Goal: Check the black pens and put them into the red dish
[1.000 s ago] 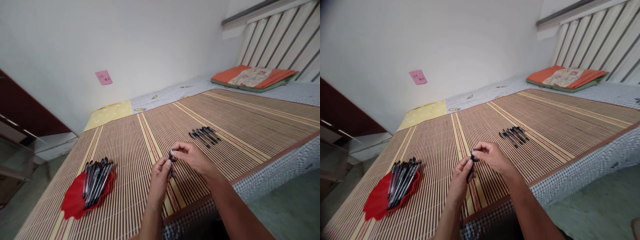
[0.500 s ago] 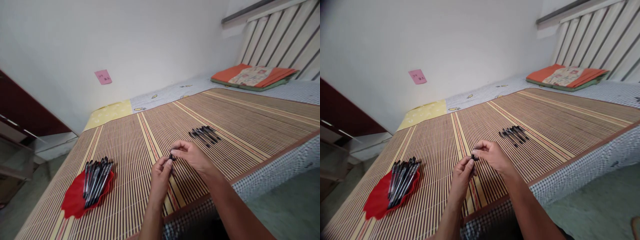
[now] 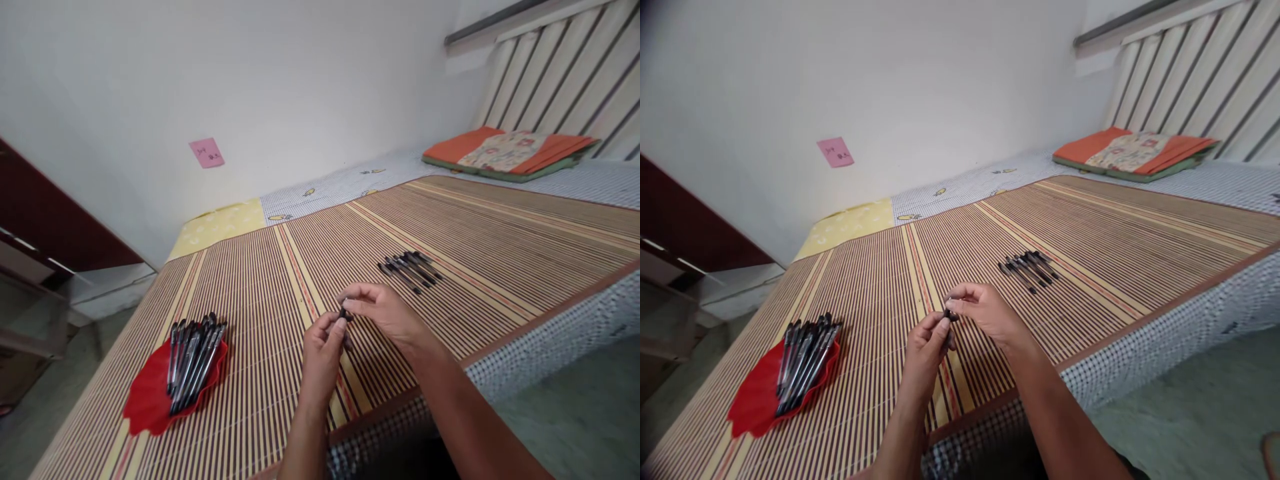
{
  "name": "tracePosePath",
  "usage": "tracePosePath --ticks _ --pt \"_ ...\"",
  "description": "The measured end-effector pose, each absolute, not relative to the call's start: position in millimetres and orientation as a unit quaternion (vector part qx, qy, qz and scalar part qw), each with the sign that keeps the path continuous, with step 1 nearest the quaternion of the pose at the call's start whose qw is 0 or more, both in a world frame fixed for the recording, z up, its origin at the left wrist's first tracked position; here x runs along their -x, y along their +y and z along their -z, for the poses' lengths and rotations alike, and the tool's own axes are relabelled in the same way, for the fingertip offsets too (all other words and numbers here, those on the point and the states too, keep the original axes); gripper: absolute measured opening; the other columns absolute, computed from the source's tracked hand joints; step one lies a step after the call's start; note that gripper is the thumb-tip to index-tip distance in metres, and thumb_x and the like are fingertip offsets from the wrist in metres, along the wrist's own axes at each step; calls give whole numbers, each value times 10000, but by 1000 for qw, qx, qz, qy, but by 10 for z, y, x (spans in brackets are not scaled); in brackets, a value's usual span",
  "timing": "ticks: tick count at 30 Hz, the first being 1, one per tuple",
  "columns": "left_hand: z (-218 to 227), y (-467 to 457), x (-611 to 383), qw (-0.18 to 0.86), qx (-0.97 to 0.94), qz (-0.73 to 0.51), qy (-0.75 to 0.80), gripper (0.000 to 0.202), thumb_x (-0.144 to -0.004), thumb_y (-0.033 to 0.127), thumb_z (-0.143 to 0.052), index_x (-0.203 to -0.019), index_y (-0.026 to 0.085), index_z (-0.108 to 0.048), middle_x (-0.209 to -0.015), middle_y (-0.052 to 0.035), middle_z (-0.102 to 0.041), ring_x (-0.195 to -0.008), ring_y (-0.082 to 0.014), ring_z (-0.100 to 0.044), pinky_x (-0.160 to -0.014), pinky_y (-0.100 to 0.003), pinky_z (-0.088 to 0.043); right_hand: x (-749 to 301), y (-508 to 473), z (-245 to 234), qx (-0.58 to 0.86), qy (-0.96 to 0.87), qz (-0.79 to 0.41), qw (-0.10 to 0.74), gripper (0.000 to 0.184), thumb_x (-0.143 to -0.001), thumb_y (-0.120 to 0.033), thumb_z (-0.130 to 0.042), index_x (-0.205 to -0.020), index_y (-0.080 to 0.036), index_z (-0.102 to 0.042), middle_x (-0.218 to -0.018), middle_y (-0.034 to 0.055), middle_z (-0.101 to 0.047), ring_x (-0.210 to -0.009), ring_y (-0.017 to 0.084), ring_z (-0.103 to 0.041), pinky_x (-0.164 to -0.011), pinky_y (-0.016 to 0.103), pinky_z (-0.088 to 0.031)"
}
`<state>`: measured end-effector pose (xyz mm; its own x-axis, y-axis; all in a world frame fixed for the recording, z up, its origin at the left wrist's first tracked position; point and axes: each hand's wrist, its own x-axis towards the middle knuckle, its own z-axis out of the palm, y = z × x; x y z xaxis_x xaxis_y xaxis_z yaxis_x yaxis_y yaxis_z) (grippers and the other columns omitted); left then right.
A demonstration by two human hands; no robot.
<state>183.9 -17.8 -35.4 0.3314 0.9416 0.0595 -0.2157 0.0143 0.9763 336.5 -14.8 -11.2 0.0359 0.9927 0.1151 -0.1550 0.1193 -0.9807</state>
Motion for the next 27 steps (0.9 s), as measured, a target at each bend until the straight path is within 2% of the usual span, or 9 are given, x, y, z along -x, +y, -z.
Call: tracePosePath --ticks 3,8,10,13,16,19,22,24,27 --pt "378 -176 -1847 603 -540 -473 348 231 -859 394 -675 -872 163 -684 -623 36 -508 -572 -98 -471 -556 -206 -377 -3342 -145 109 444 -470 -500 576 195 -673 -304 -805 -780 -197 -682 -838 9 -691 -829 168 -639 -831 341 -495" --pt "395 -166 -1846 612 -524 -476 354 240 -857 404 -675 -882 166 -683 -609 40 -511 -558 -94 -465 -552 -199 -369 -3377 -155 117 405 -498 -519 564 284 -760 -318 -742 -1026 -218 -738 -1066 60 -736 -1061 210 -645 -992 394 -450" --pt "394 -164 -1843 617 -517 -477 355 254 -851 415 -682 -886 164 -684 -612 39 -511 -555 -93 -463 -547 -197 -365 -3388 -150 135 411 -495 -510 571 246 -782 -336 -715 -988 -208 -755 -1012 56 -746 -1011 207 -654 -976 393 -457" --pt "399 -165 -1847 616 -516 -479 353 256 -844 419 -688 -875 165 -686 -612 39 -512 -551 -95 -463 -547 -199 -368 -3375 -138 151 427 -476 -507 579 209 -731 -327 -755 -892 -194 -750 -879 28 -730 -884 184 -652 -902 366 -485" --pt "415 -170 -1859 604 -525 -485 352 239 -845 406 -687 -866 168 -690 -622 38 -511 -565 -100 -471 -558 -205 -377 -3355 -137 136 433 -462 -508 584 198 -677 -316 -801 -800 -192 -706 -841 12 -706 -840 169 -646 -858 345 -497" --pt "430 -173 -1867 597 -532 -480 361 238 -850 409 -678 -859 172 -687 -615 40 -505 -558 -100 -467 -552 -205 -371 -3361 -149 108 429 -472 -514 573 236 -675 -292 -802 -874 -205 -710 -924 24 -722 -920 186 -660 -891 356 -498" --pt "430 -171 -1872 603 -530 -469 368 254 -850 424 -670 -847 170 -678 -602 40 -499 -536 -94 -442 -528 -199 -352 -3379 -157 106 414 -500 -515 559 253 -751 -302 -736 -989 -216 -740 -1025 48 -743 -1029 204 -655 -967 391 -478" --pt "421 -173 -1877 602 -530 -468 373 264 -844 434 -671 -834 170 -672 -592 41 -494 -515 -88 -412 -510 -196 -336 -3382 -150 124 416 -507 -508 558 221 -771 -313 -710 -960 -209 -756 -991 50 -751 -1001 203 -659 -955 393 -484" --pt "405 -188 -1883 590 -534 -470 383 268 -833 435 -679 -801 169 -663 -572 46 -482 -488 -82 -375 -490 -196 -318 -3367 -127 159 432 -493 -503 564 183 -726 -318 -740 -860 -193 -749 -849 23 -728 -865 179 -652 -857 351 -505"
